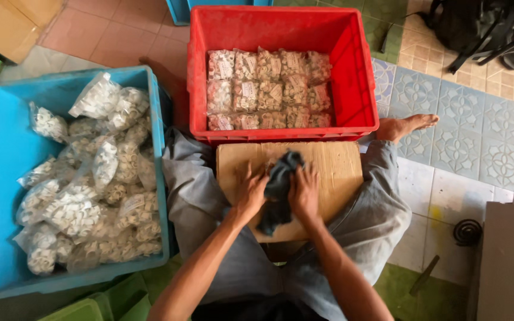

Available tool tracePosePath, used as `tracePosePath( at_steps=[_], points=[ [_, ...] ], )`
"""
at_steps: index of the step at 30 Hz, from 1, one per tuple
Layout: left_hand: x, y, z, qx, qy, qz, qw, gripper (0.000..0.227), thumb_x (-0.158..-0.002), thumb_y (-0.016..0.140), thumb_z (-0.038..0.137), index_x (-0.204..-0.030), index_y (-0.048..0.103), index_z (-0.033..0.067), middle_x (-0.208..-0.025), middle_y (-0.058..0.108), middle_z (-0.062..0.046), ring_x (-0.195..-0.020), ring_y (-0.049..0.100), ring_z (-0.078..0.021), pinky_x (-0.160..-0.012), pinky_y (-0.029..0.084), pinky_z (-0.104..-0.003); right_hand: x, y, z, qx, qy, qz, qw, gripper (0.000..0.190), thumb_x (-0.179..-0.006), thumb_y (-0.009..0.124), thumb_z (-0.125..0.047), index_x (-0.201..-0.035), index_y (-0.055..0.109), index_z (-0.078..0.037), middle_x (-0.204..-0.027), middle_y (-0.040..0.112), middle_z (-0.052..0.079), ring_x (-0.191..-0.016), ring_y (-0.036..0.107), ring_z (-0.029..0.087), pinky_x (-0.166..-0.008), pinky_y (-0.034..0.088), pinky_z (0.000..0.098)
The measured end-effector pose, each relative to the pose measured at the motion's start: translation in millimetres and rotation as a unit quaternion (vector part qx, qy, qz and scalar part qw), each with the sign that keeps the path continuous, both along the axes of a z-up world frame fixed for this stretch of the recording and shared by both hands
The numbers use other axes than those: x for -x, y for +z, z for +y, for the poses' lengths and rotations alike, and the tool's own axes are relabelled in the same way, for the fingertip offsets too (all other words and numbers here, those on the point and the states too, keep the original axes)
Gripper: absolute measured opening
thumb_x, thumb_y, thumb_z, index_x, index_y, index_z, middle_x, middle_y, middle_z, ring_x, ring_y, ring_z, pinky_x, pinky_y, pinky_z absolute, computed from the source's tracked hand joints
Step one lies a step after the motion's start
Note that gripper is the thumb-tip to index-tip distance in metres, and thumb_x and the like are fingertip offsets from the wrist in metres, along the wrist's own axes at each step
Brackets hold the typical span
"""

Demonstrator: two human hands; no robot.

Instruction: The person is packing small packets into plastic bags, occasionally using a cloth to wipe or wrap them, and placing the filled bags into a red plastic crate.

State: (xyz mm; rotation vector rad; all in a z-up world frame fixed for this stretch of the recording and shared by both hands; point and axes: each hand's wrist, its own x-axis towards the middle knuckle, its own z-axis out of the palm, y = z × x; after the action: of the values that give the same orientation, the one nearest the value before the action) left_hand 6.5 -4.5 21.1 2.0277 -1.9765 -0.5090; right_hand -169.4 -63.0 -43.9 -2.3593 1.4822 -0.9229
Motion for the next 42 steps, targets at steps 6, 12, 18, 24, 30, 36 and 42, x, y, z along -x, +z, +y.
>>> tracePosePath(
  at_steps=[6, 12, 18, 24, 30, 36, 42],
  points=[
    [8.4, 4.9, 2.9, 0.028, 0.034, -0.011, 0.999, 0.101, -0.062, 0.085, 0.046, -0.148, 0.044, 0.0142, -0.145, 0.055, -0.009, -0.149, 0.022, -0.0419, -0.114, 0.020, -0.071, -2.1, -15.0, -52.0, 0.011, -0.036, -0.035, 0.999, 0.036, -0.099, 0.059, -0.020, -0.129, 0.064, -0.002, -0.125, 0.065, 0.024, -0.127, 0.053, 0.046, -0.105, 0.044, 0.0547],
    [10.1, -32.1, -3.8, 0.112, 0.019, -0.013, 0.993, 0.063, -0.083, 0.046, -0.003, -0.146, 0.044, 0.0070, -0.142, 0.055, -0.012, -0.145, 0.020, -0.0502, -0.112, 0.018, -0.074, -5.8, 34.0, 101.5, -0.165, 0.057, -0.025, 0.984, 0.063, -0.101, 0.048, -0.025, -0.154, 0.025, 0.001, -0.157, 0.029, 0.029, -0.148, 0.019, 0.048, -0.119, 0.022, 0.0519],
    [0.8, 10.5, 3.2, 0.011, 0.073, 0.021, 0.997, 0.084, -0.062, 0.088, 0.016, -0.139, 0.055, 0.0149, -0.135, 0.062, -0.004, -0.148, 0.022, -0.0458, -0.111, 0.025, -0.071, -8.0, 25.2, -6.2, -0.018, 0.004, 0.011, 1.000, 0.050, -0.100, 0.057, -0.033, -0.140, 0.057, -0.003, -0.131, 0.063, 0.022, -0.138, 0.044, 0.044, -0.111, 0.035, 0.0584],
    [-2.2, 6.0, 5.5, 0.047, 0.071, 0.003, 0.996, 0.085, -0.061, 0.084, 0.056, -0.130, 0.061, 0.0125, -0.133, 0.059, -0.009, -0.144, 0.026, -0.0412, -0.114, 0.017, -0.071, -3.7, 31.5, -47.2, -0.034, 0.025, -0.026, 0.999, 0.039, -0.099, 0.062, -0.037, -0.129, 0.069, -0.013, -0.122, 0.069, 0.018, -0.129, 0.055, 0.039, -0.107, 0.042, 0.0556],
    [-8.2, 6.3, -18.3, 0.023, -0.042, 0.000, 0.999, 0.106, -0.057, 0.091, 0.035, -0.149, 0.042, 0.0141, -0.157, 0.031, -0.014, -0.150, 0.009, -0.0478, -0.111, 0.018, -0.077, 19.0, 14.3, -51.5, -0.066, 0.081, -0.091, 0.990, 0.049, -0.081, 0.082, -0.037, -0.122, 0.072, -0.011, -0.127, 0.067, 0.017, -0.131, 0.052, 0.041, -0.110, 0.040, 0.0560],
    [-0.3, 12.4, -16.3, 0.071, 0.019, -0.052, 0.996, 0.105, -0.065, 0.080, 0.060, -0.145, 0.042, 0.0045, -0.111, 0.063, -0.015, -0.112, 0.054, -0.0318, -0.110, 0.023, -0.068, 21.2, 29.1, -73.4, -0.208, -0.039, -0.169, 0.963, 0.024, -0.092, 0.075, -0.040, -0.103, 0.079, -0.019, -0.117, 0.071, 0.012, -0.117, 0.061, 0.038, -0.097, 0.052, 0.0483],
    [3.2, 17.0, -16.0, 0.035, -0.071, -0.036, 0.996, 0.080, -0.071, 0.081, 0.043, -0.141, 0.052, 0.0183, -0.152, 0.042, -0.006, -0.148, 0.021, -0.0414, -0.108, 0.025, -0.072, 15.7, 40.3, -71.0, -0.164, -0.035, -0.182, 0.969, 0.026, -0.079, 0.088, -0.034, -0.082, 0.074, -0.012, -0.110, 0.075, 0.005, -0.106, 0.069, 0.030, -0.088, 0.054, 0.0401]
  ],
)
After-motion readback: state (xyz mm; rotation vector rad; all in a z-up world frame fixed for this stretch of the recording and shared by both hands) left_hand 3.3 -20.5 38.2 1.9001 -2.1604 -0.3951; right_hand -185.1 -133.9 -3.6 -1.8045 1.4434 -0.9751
